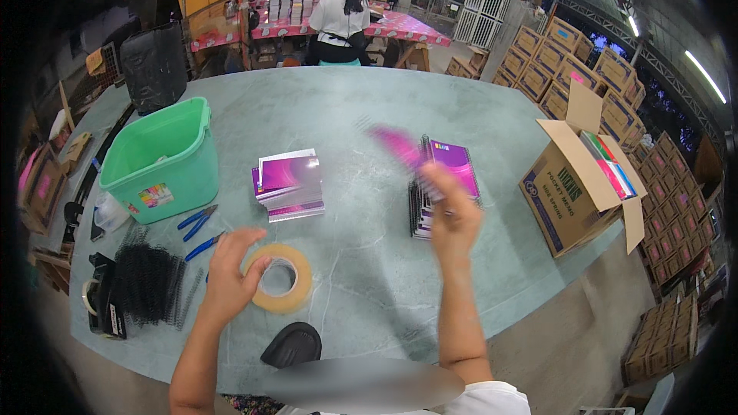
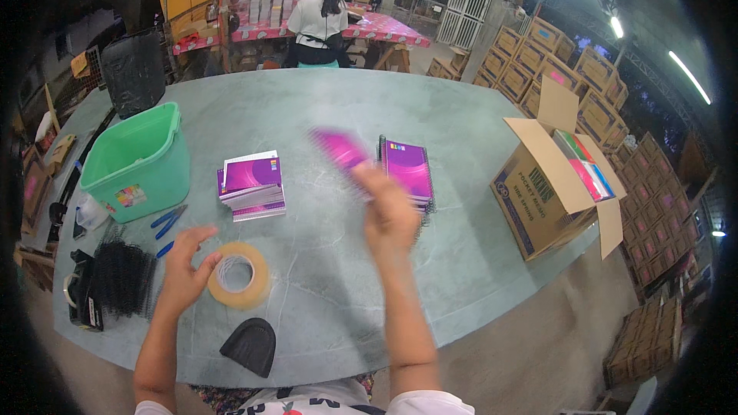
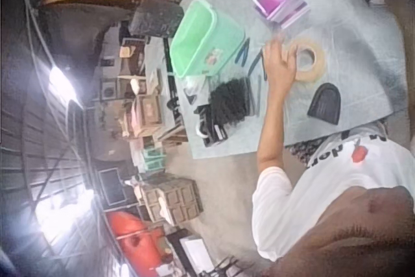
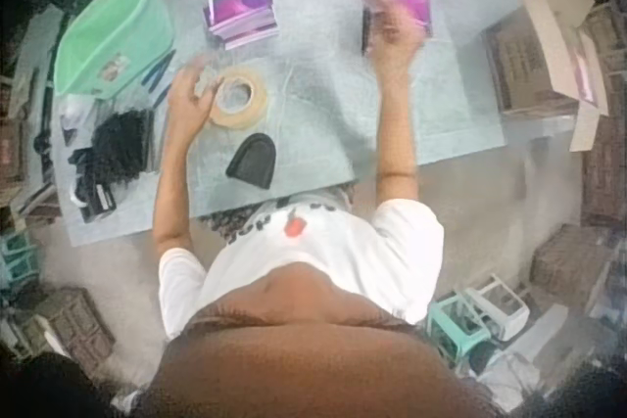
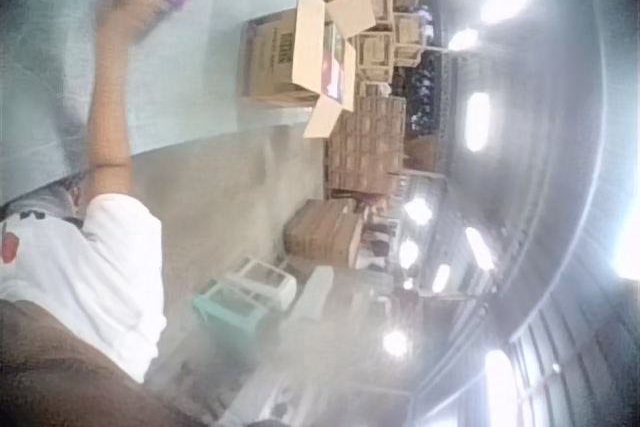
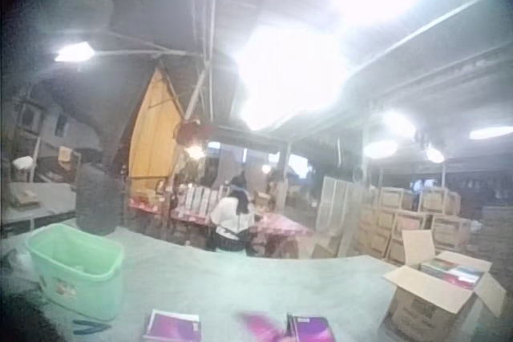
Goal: The person inserts a black spiral coil through the pre-punched holes of a notebook cover and pages by hand, then uses pliers to crimp the ends of the coil.
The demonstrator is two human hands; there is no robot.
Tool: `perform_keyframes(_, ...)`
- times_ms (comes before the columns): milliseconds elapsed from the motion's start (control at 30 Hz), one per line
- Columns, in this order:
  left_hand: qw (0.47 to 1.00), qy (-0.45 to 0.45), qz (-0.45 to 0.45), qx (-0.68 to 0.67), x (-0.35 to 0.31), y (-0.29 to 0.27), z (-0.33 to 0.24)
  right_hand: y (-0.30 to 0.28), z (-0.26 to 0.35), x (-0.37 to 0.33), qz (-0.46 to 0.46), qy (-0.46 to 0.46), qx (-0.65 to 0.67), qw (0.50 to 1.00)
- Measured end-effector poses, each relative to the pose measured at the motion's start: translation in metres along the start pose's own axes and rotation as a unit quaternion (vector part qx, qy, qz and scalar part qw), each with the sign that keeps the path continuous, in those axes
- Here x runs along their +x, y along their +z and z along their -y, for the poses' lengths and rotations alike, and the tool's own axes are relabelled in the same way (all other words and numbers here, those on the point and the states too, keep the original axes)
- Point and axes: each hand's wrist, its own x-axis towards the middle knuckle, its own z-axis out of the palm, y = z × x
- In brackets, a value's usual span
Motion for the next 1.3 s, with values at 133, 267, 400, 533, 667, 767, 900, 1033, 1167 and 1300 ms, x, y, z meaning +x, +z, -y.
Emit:
perform_keyframes(133,0.999,0.033,0.012,0.022,-0.022,0.008,0.017,-0.041,-0.048,0.023,0.049,-0.062,-0.271,0.959)
perform_keyframes(267,1.000,0.006,0.026,-0.010,-0.029,0.011,0.020,-0.043,-0.082,-0.005,0.146,-0.013,-0.273,0.951)
perform_keyframes(400,1.000,-0.003,0.019,-0.022,-0.036,0.012,0.027,-0.038,-0.088,-0.001,0.141,-0.002,-0.253,0.957)
perform_keyframes(533,0.999,-0.017,0.017,-0.023,-0.049,0.009,0.036,-0.034,-0.076,0.004,0.161,-0.012,-0.271,0.949)
perform_keyframes(667,0.998,-0.051,0.017,-0.013,-0.067,-0.004,0.045,-0.031,-0.071,0.005,0.190,-0.018,-0.268,0.944)
perform_keyframes(767,0.997,-0.083,-0.002,0.001,-0.087,-0.022,0.055,-0.027,-0.057,0.012,0.140,-0.060,-0.271,0.951)
perform_keyframes(900,0.992,-0.124,-0.010,0.006,-0.102,-0.032,0.070,0.047,-0.042,0.011,0.046,-0.060,-0.083,0.994)
perform_keyframes(1033,0.994,-0.109,0.003,0.010,-0.099,-0.033,0.059,0.183,-0.030,-0.014,0.195,-0.200,-0.091,0.956)
perform_keyframes(1167,0.991,-0.124,0.008,0.041,-0.128,-0.051,0.060,0.240,-0.063,-0.038,0.306,-0.158,-0.235,0.909)
perform_keyframes(1300,0.978,-0.197,0.038,0.066,-0.157,-0.080,0.073,0.223,-0.060,-0.024,0.370,-0.150,-0.171,0.901)
